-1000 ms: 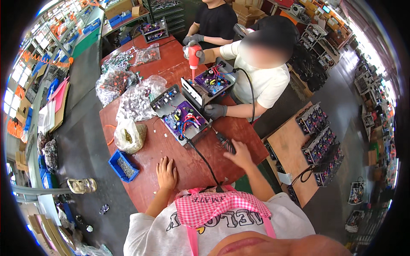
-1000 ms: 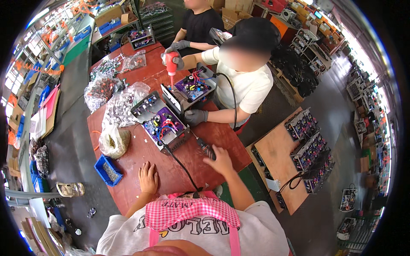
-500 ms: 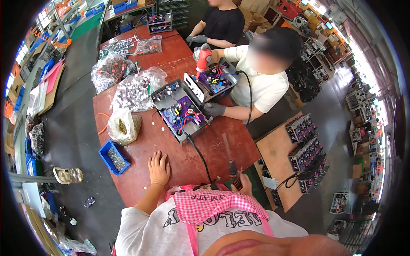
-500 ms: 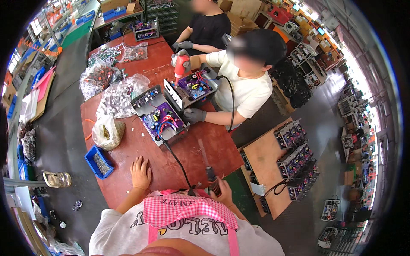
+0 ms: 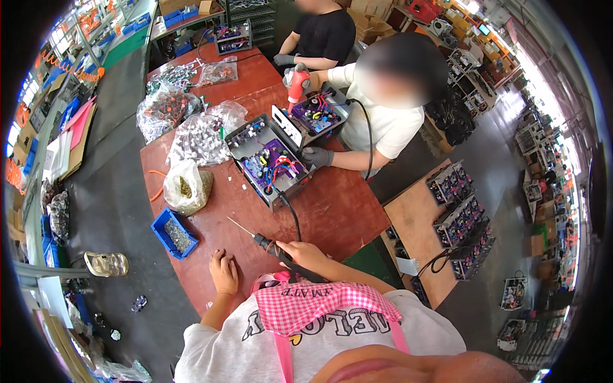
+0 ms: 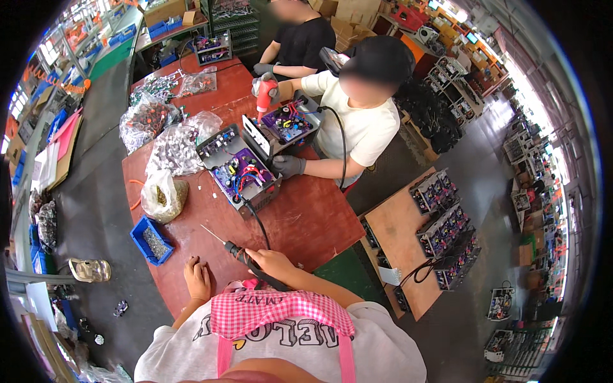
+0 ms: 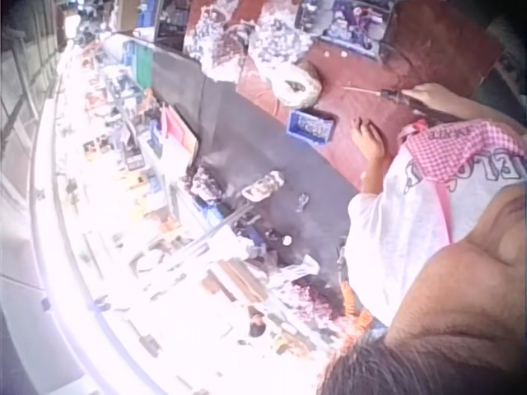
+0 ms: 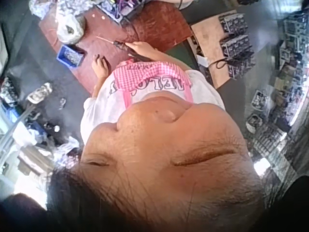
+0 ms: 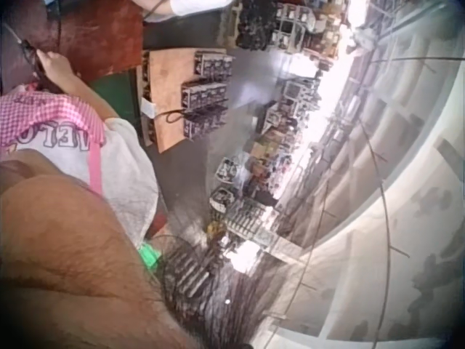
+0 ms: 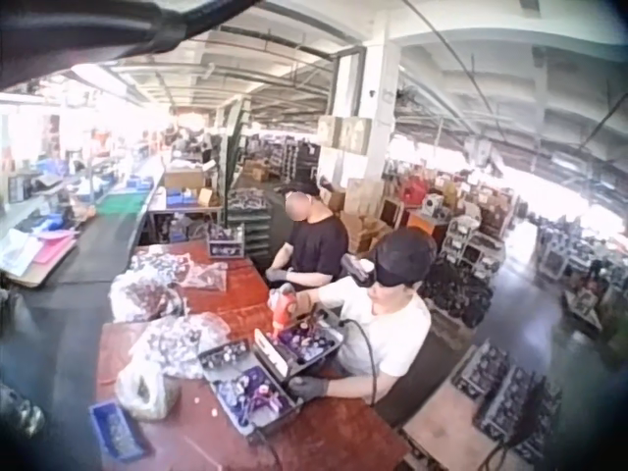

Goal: Assembling the internal electronic components and wiring of an inverter or solar unit chassis.

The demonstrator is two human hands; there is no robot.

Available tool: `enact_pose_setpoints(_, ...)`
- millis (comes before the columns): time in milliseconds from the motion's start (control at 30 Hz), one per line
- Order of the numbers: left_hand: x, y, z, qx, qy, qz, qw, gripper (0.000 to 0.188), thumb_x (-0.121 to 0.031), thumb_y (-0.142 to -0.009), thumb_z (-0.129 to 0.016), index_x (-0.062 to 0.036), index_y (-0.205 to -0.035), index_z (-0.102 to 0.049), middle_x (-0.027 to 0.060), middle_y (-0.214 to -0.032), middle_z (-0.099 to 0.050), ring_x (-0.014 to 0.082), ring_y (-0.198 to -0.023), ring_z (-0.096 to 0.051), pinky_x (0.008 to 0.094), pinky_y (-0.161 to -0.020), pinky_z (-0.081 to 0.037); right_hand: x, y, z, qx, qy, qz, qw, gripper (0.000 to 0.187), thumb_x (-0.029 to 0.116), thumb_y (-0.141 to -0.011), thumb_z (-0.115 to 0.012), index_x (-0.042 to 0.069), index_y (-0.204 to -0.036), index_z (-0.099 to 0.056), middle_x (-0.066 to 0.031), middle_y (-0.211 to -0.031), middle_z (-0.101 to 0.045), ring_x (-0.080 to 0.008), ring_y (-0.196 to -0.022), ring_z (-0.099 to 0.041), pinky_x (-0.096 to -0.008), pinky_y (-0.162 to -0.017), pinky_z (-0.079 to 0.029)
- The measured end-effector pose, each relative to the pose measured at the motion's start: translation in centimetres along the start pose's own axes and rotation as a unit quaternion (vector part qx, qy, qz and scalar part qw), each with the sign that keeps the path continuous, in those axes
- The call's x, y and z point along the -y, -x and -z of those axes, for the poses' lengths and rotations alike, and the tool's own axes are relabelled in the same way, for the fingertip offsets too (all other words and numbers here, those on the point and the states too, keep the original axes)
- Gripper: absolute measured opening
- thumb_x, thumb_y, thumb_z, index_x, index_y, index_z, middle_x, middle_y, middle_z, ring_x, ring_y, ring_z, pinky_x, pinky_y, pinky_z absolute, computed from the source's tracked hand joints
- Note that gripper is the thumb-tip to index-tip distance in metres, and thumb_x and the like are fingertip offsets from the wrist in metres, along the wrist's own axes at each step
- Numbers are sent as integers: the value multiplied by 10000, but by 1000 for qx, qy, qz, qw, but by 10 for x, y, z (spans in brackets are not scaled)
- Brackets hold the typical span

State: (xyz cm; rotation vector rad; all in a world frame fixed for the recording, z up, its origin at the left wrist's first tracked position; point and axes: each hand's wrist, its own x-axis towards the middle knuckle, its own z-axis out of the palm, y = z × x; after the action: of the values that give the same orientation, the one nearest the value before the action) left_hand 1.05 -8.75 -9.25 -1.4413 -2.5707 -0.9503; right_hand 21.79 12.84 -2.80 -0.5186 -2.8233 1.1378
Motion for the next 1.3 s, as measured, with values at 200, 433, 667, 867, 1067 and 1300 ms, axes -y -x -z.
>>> enact_pose_setpoints(200, -14, -8, -5, -39, 18, 51, 998, 223, -140, -878, -620, -66, -1089, -611, 221, -1306, -528, 440, -1210, -491, 523, -1044, -370, -24, -7, -40, -30, -130, 23, 991, 525, 263, -874, -686, 52, -1335, -552, -204, -1116, -637, -372, -1016, -632, -428, -882, -504)
enact_pose_setpoints(433, -65, -37, -18, 127, 83, -179, 972, 508, -236, -813, -699, -170, -1306, -595, 156, -1447, -468, 384, -1360, -402, 577, -1133, -267, -24, 49, 30, -146, 7, -87, 985, 439, 202, -849, -699, 21, -1237, -605, -203, -1144, -639, -383, -1044, -624, -442, -901, -504)
enact_pose_setpoints(667, -60, -34, -43, 148, 7, -182, 972, 547, -295, -811, -701, -242, -1342, -576, 105, -1459, -467, 326, -1375, -398, 573, -1153, -234, -58, 101, 144, -72, -24, -234, 969, 354, 252, -857, -692, 52, -1149, -685, -160, -1082, -699, -319, -977, -678, -401, -858, -530)
enact_pose_setpoints(867, -54, -25, -41, 148, -15, -173, 974, 511, -309, -823, -691, -220, -1315, -583, 104, -1442, -479, 320, -1376, -400, 568, -1154, -237, 62, 64, 269, -279, -16, 100, 955, 156, 109, -840, -699, 2, -953, -689, -123, -940, -695, -269, -802, -668, -375, -749, -517)
enact_pose_setpoints(1067, -59, -32, -44, 143, -18, -174, 974, 510, -338, -836, -679, -220, -1322, -581, 87, -1435, -489, 290, -1380, -397, 548, -1152, -243, 174, 66, 356, -41, -280, 603, 746, 30, 8, -840, -621, 35, -830, -632, -135, -836, -657, -285, -758, -653, -358, -695, -540)
enact_pose_setpoints(1300, -63, -34, -43, 134, -25, -162, 977, 520, -347, -840, -671, -197, -1328, -573, 81, -1435, -492, 286, -1377, -405, 538, -1155, -250, 197, 62, 378, 232, -316, 654, 647, 104, 130, -936, -606, 43, -883, -629, -127, -848, -658, -252, -774, -664, -312, -698, -551)
